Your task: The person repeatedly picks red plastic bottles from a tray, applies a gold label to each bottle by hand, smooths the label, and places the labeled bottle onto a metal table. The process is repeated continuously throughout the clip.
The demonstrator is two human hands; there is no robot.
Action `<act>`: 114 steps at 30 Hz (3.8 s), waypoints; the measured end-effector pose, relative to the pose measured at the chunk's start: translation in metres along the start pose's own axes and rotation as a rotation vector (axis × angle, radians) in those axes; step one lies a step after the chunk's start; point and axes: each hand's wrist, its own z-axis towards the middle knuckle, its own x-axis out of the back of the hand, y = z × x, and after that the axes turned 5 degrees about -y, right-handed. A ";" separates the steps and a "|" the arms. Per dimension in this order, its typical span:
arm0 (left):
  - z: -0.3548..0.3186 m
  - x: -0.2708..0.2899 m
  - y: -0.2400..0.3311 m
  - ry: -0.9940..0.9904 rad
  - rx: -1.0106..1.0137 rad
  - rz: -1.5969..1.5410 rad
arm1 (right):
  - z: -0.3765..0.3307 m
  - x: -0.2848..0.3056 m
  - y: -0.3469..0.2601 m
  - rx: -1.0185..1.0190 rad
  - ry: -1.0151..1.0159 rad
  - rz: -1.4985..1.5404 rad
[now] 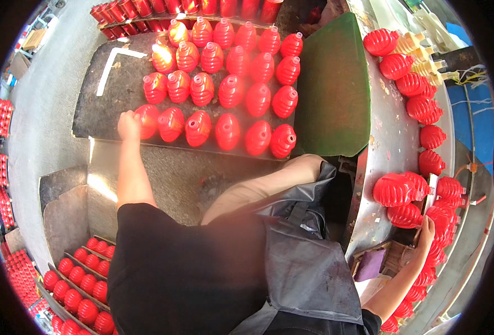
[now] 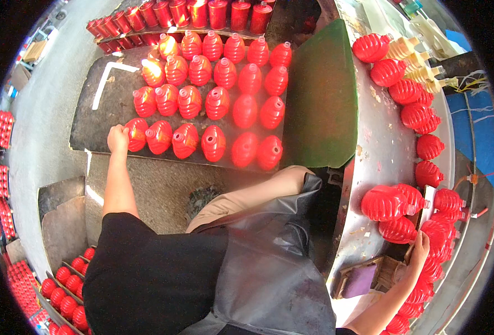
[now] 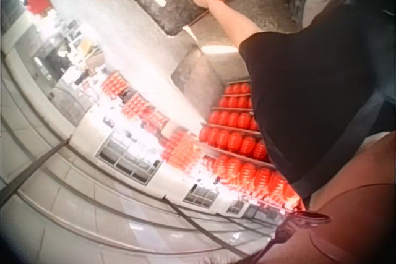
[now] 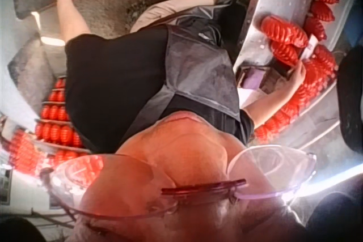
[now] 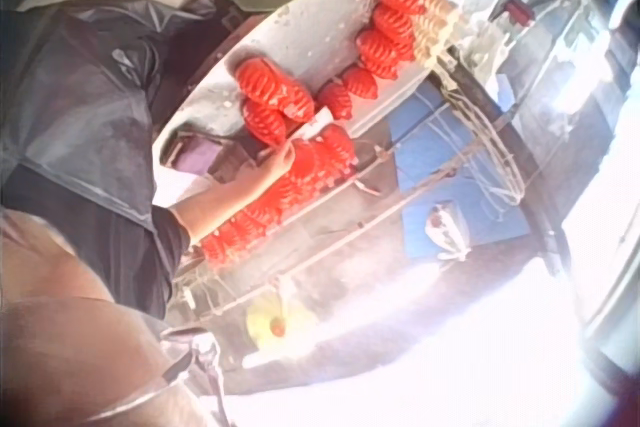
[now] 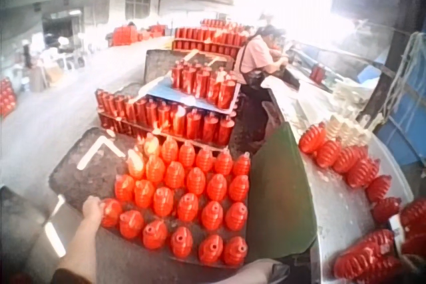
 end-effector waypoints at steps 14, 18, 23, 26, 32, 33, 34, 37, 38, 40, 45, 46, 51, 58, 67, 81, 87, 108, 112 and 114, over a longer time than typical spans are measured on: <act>0.022 -0.030 -0.043 -0.139 -0.011 0.054 | -0.063 -0.029 -0.037 -0.096 0.108 -0.315; 0.037 0.010 0.006 -0.227 0.049 0.198 | -0.116 -0.034 -0.037 -0.272 0.259 -0.167; 0.037 0.036 0.201 0.041 -0.349 -0.084 | -0.193 -0.017 -0.045 -0.373 0.283 0.453; -0.026 0.046 0.364 -0.243 -0.704 -0.755 | -0.247 0.005 -0.033 -0.344 0.394 0.544; -0.266 0.086 0.557 -0.653 -1.246 -0.988 | -0.416 0.127 0.034 -0.350 0.974 0.696; -0.296 0.092 0.572 -0.673 -1.355 -1.002 | -0.454 0.149 0.048 -0.378 1.128 0.663; -0.322 0.094 0.587 -0.698 -1.320 -0.949 | -0.485 0.174 0.065 -0.373 1.202 0.702; -0.375 0.094 0.609 -0.784 -1.255 -0.915 | -0.573 0.235 0.122 -0.287 1.419 0.650; -0.384 0.092 0.611 -0.764 -1.198 -0.896 | -0.597 0.253 0.142 -0.335 1.430 0.652; -0.390 0.088 0.610 -0.834 -1.168 -1.030 | -0.629 0.280 0.192 -0.545 1.574 0.551; -0.382 0.079 0.605 -1.087 -1.281 -1.061 | -0.673 0.311 0.328 -0.656 1.595 0.478; -0.382 0.077 0.606 -1.121 -1.321 -1.065 | -0.677 0.315 0.353 -0.646 1.653 0.479; -0.390 0.068 0.630 -1.394 -1.310 -1.077 | -0.692 0.327 0.410 -1.247 1.081 -0.199; -0.398 0.091 0.634 -1.035 -1.469 -0.974 | -0.651 0.309 0.367 -1.312 0.665 -0.225; -0.450 0.143 0.625 -0.576 -1.859 -1.156 | -0.610 0.284 0.325 -1.075 0.852 0.277; -0.533 0.184 0.657 -0.837 -2.393 -0.927 | -0.602 0.282 0.199 -0.585 1.445 0.224; -0.580 0.206 0.646 -0.841 -2.504 -0.933 | -0.489 0.209 0.065 -0.469 1.024 -0.034; -0.572 0.143 0.691 -2.182 -1.197 -0.827 | -0.421 -0.102 0.038 -0.285 0.044 -0.177; -0.576 0.139 0.686 -2.135 -1.104 -0.880 | -0.447 -0.129 0.033 -0.280 0.177 -0.241; -0.575 0.139 0.681 -2.014 -1.175 -0.951 | -0.447 -0.130 0.032 -0.251 0.210 -0.279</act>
